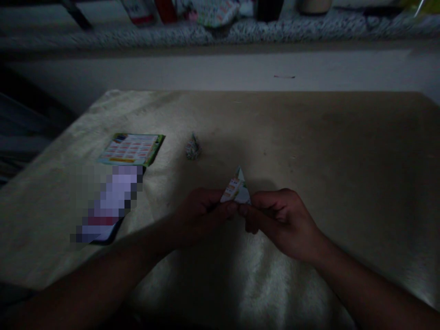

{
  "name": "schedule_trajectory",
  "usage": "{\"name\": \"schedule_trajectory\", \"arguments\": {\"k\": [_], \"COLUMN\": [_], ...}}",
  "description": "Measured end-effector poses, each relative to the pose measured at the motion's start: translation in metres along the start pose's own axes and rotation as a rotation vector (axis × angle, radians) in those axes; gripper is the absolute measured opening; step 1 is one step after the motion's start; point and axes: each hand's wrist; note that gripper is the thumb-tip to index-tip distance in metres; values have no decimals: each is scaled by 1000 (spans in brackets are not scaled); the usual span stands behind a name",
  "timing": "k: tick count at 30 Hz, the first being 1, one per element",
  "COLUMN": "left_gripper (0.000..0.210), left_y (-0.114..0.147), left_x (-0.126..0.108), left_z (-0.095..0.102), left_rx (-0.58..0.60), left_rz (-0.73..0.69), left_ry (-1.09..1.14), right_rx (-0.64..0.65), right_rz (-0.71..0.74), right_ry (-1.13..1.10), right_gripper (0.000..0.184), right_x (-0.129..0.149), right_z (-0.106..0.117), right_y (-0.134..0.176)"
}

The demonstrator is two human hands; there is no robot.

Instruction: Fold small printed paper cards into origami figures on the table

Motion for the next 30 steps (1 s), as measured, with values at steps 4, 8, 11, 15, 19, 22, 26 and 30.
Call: {"name": "schedule_trajectory", "arguments": {"k": [4, 8, 11, 15, 19, 22, 26, 30], "left_gripper": [36, 37, 36, 35, 35, 37, 35, 32], "left_y": [-1, 0, -2, -2, -2, -3, -4, -3], "left_x": [-1, 1, 3, 2, 2, 3, 4, 1], "left_z": [1, 1, 1, 3, 5, 6, 4, 1], "left_rx": [13, 19, 13, 59, -2, -126, -197, -197], "left_rz": [32, 42, 27, 42, 44, 44, 55, 17], "left_ry": [64, 86, 95, 62, -29, -46, -50, -54], "right_rx": [32, 64, 82, 111, 244, 280, 201, 172], "right_rz": [-36, -37, -50, -47, -51, -34, 64, 74], "right_ry": [-58, -100, -71, -12, 45, 71, 123, 126], "right_gripper": [37, 37, 35, 38, 39, 40, 42, 37], "right_x": [-3, -5, -7, -10, -12, -14, -16, -17], "right_z": [3, 6, 8, 12, 13, 10, 7, 5], "right_y": [-1, -2, -2, -3, -2, -2, -2, -2]}}
Point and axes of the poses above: each hand's wrist, its own y-axis away from the middle knuckle, its own z-axis out of the back of the hand, x = y × z, and after that the axes turned 1 degree about z, right-handed
